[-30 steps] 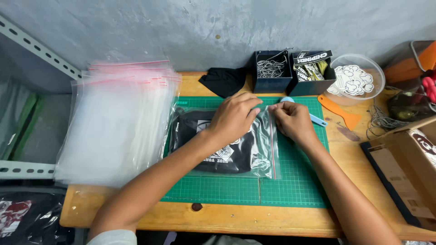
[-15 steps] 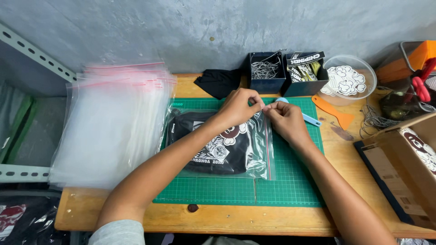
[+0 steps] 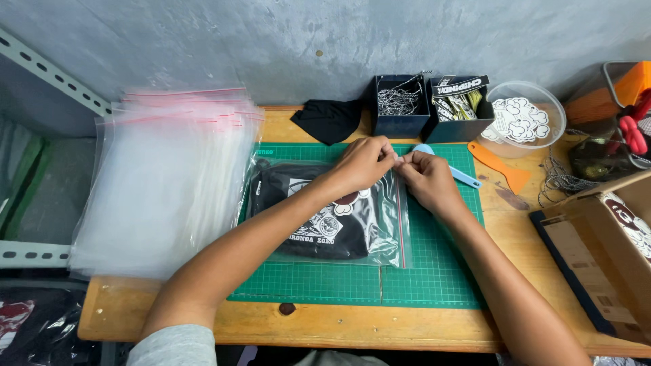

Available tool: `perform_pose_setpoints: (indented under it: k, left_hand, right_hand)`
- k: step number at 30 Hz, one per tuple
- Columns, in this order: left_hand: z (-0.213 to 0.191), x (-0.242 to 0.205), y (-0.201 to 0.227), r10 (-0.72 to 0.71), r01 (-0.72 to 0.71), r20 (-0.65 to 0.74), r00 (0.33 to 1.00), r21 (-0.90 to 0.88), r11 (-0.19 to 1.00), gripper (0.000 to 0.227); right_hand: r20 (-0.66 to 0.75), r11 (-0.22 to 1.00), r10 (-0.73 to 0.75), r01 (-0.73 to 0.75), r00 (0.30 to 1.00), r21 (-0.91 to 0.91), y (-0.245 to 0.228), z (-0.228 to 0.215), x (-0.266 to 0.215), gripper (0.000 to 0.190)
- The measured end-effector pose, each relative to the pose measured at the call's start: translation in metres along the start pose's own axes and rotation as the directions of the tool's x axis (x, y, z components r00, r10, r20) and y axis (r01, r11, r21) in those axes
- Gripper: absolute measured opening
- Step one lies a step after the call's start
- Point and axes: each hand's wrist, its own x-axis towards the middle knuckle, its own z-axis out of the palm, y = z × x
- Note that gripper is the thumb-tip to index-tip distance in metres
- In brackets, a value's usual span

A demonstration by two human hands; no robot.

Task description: The person attaches a cartoon character keychain to a small black pouch using a metal clasp. They then place the pouch and keychain into a clear plastic zip-lock bag, seal it, and smooth out the air inside.

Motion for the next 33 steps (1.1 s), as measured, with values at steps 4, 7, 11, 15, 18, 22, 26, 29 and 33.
perform_pose_setpoints:
  k: [4,7,11,15,18,22,26,29,33]
  left_hand:
    - [-0.004,-0.002,0.003,0.007,-0.007,-0.005,1.000,0.034,0.999,0.018]
    - [0.002,0.005,-0.007,-0.007,0.009,-0.063,0.998,0.032,0.999,0.017]
    - [-0.006,0.001,0.006,-0.010,0.010,-0.031,0.999,0.011,1.000,0.020]
    - [-0.009,-0.002,0.011,-0.028,0.028,-0.012,1.000,0.026,0.999,0.019]
    - [-0.007,-0.004,0.010,-0.057,0.056,-0.038,0.998,-0.004,0.998,0.019]
    - [-0.005,-0.005,0.013,-0.103,0.103,-0.045,0.994,0.011,0.995,0.019]
    - [-0.005,-0.007,0.017,-0.114,0.115,-0.041,0.993,0.022,0.993,0.019]
    - [-0.008,-0.011,0.023,-0.123,0.124,-0.039,0.992,0.021,0.992,0.019]
    - [-0.011,-0.014,0.028,-0.125,0.126,-0.032,0.992,0.022,0.992,0.021]
  right_hand:
    - [0.002,0.999,0.010,-0.010,1.000,0.033,-0.006,-0.002,-0.002,0.016]
    - [0.015,0.999,0.026,-0.027,1.000,0.021,-0.013,0.000,-0.007,0.014]
    - [0.029,0.997,0.022,-0.024,0.999,0.077,-0.003,-0.001,-0.002,0.013]
    - [0.052,0.995,0.027,-0.031,0.998,0.090,-0.009,-0.003,-0.007,0.014]
    - [0.069,0.996,0.037,-0.043,0.997,0.082,-0.023,-0.004,-0.015,0.015]
    - [0.086,0.993,0.073,-0.080,0.994,0.084,-0.026,-0.008,-0.018,0.015]
    - [0.103,0.991,0.113,-0.120,0.988,0.059,-0.033,-0.012,-0.027,0.013]
    - [0.108,0.990,0.133,-0.137,0.985,0.032,-0.030,-0.013,-0.033,0.013]
    - [0.124,0.989,0.147,-0.144,0.981,-0.030,-0.012,-0.020,-0.036,0.016]
